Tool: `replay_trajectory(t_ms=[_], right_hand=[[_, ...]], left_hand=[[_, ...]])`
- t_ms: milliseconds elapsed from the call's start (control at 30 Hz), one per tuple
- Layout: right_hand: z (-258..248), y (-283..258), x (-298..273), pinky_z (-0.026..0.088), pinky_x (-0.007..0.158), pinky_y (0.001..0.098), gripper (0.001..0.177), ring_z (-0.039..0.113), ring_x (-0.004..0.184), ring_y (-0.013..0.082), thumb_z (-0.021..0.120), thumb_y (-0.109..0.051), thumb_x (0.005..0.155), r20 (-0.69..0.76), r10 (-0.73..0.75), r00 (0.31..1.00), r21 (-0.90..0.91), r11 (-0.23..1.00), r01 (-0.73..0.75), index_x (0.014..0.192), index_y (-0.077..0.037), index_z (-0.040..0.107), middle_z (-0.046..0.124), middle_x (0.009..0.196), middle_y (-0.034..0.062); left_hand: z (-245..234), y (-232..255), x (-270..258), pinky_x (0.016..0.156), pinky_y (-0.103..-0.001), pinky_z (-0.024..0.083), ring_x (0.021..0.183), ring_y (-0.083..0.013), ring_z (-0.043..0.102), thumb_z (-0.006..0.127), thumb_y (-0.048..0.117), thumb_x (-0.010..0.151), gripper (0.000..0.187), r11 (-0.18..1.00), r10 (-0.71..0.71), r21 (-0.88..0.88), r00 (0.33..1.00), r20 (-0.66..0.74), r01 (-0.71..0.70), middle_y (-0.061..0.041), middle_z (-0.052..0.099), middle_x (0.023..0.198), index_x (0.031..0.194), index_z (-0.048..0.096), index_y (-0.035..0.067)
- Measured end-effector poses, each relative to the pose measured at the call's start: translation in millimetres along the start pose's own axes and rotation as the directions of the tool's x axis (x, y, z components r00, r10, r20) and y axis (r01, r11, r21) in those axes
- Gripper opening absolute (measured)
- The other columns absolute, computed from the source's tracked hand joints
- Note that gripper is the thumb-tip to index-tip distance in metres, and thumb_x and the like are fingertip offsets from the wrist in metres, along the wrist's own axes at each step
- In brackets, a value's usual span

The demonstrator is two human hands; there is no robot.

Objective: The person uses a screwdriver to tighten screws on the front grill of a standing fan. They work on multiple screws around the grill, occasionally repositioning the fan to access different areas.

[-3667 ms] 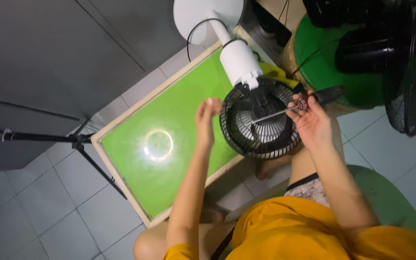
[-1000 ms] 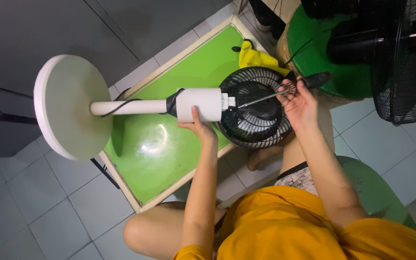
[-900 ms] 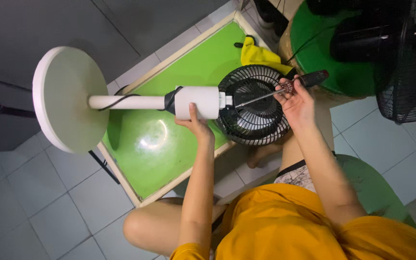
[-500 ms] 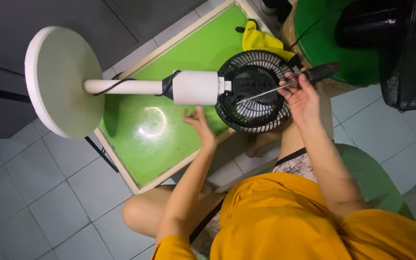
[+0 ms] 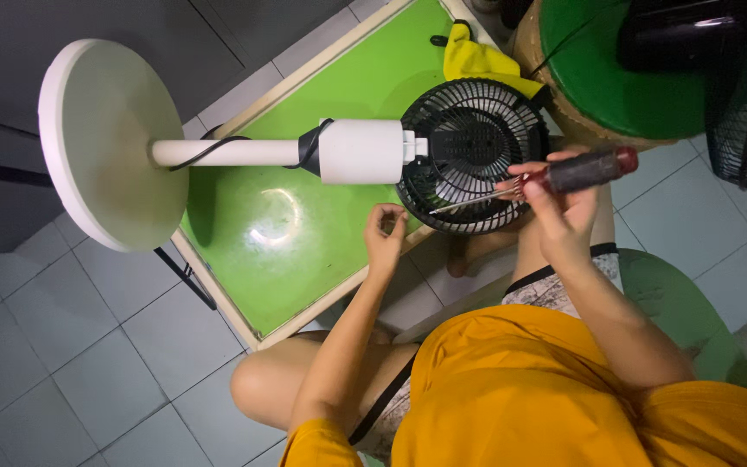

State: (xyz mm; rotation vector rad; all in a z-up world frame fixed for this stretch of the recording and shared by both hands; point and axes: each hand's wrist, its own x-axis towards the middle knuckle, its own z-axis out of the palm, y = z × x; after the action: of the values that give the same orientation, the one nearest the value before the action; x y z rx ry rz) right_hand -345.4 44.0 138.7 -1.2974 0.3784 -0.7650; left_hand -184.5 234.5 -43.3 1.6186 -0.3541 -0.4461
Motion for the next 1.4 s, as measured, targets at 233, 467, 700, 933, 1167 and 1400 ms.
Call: replay_trajectory(t_ms=[233,467,700,933,1167,1400], right_hand=[[27,-7,1,0.059,0.106,0.0451,0.041,0.07,0.115,0.0299,0.056,0.009,0.105,0.135,-0.045,0.99,-0.099,0.993,0.059,0.139,-0.005,0.039,0.064,0.131,0.0237],[55,-15,15,0.059,0.091,0.0341,0.028,0.073,0.102,0.0224,0.066,0.009,0.095,0.28,-0.09,0.956,-0.455,0.864,0.215,0.121,0.004,0.055,0.07,0.115,0.0204],[70,-14,26,0.059,0.087,0.0286,0.032,0.075,0.098,0.0167,0.075,0.0,0.092,0.402,-0.068,0.913,-0.544,0.785,0.298,0.119,0.002,0.058,0.073,0.114,0.0123],[82,-11,32,0.06,0.08,0.0287,0.038,0.077,0.092,0.0176,0.079,-0.004,0.089,0.46,-0.053,0.887,-0.59,0.728,0.35,0.119,0.002,0.056,0.074,0.111,0.0103],[85,-6,33,0.061,0.085,0.0307,0.04,0.076,0.099,0.0211,0.078,-0.005,0.091,0.469,-0.124,0.874,-0.581,0.702,0.411,0.121,0.001,0.053,0.074,0.112,0.011],[87,1,30,0.061,0.082,0.0318,0.041,0.077,0.095,0.0214,0.078,-0.007,0.091,0.452,-0.05,0.891,-0.599,0.723,0.344,0.121,0.001,0.05,0.075,0.11,0.0116]], left_hand=[[5,-11,-1,0.088,-0.037,0.058,0.102,-0.0217,0.063,0.092,0.019,0.07,0.095,0.956,-0.146,-0.226,0.972,0.184,0.186,-0.019,0.055,0.128,0.144,0.035,-0.002],[9,2,9,0.089,-0.037,0.057,0.104,-0.0233,0.064,0.099,0.031,0.06,0.12,0.999,-0.039,-0.02,0.988,0.146,0.042,-0.019,0.052,0.137,0.151,0.029,-0.003],[5,30,-3,0.088,-0.038,0.052,0.101,-0.0241,0.06,0.1,0.03,0.059,0.113,0.971,0.148,0.182,0.988,0.044,-0.154,-0.014,0.054,0.127,0.147,0.038,-0.001],[2,37,-2,0.091,-0.037,0.052,0.101,-0.0232,0.061,0.1,0.03,0.062,0.104,0.968,0.165,0.186,0.985,0.043,-0.17,-0.013,0.054,0.125,0.145,0.044,0.001],[0,35,1,0.088,-0.037,0.052,0.099,-0.0233,0.061,0.1,0.03,0.06,0.105,0.968,0.154,0.191,0.986,0.064,-0.164,-0.012,0.056,0.123,0.143,0.044,0.001],[0,37,2,0.088,-0.038,0.052,0.099,-0.0236,0.062,0.099,0.029,0.059,0.104,0.965,0.167,0.193,0.984,0.066,-0.177,-0.012,0.056,0.124,0.143,0.043,0.002]])
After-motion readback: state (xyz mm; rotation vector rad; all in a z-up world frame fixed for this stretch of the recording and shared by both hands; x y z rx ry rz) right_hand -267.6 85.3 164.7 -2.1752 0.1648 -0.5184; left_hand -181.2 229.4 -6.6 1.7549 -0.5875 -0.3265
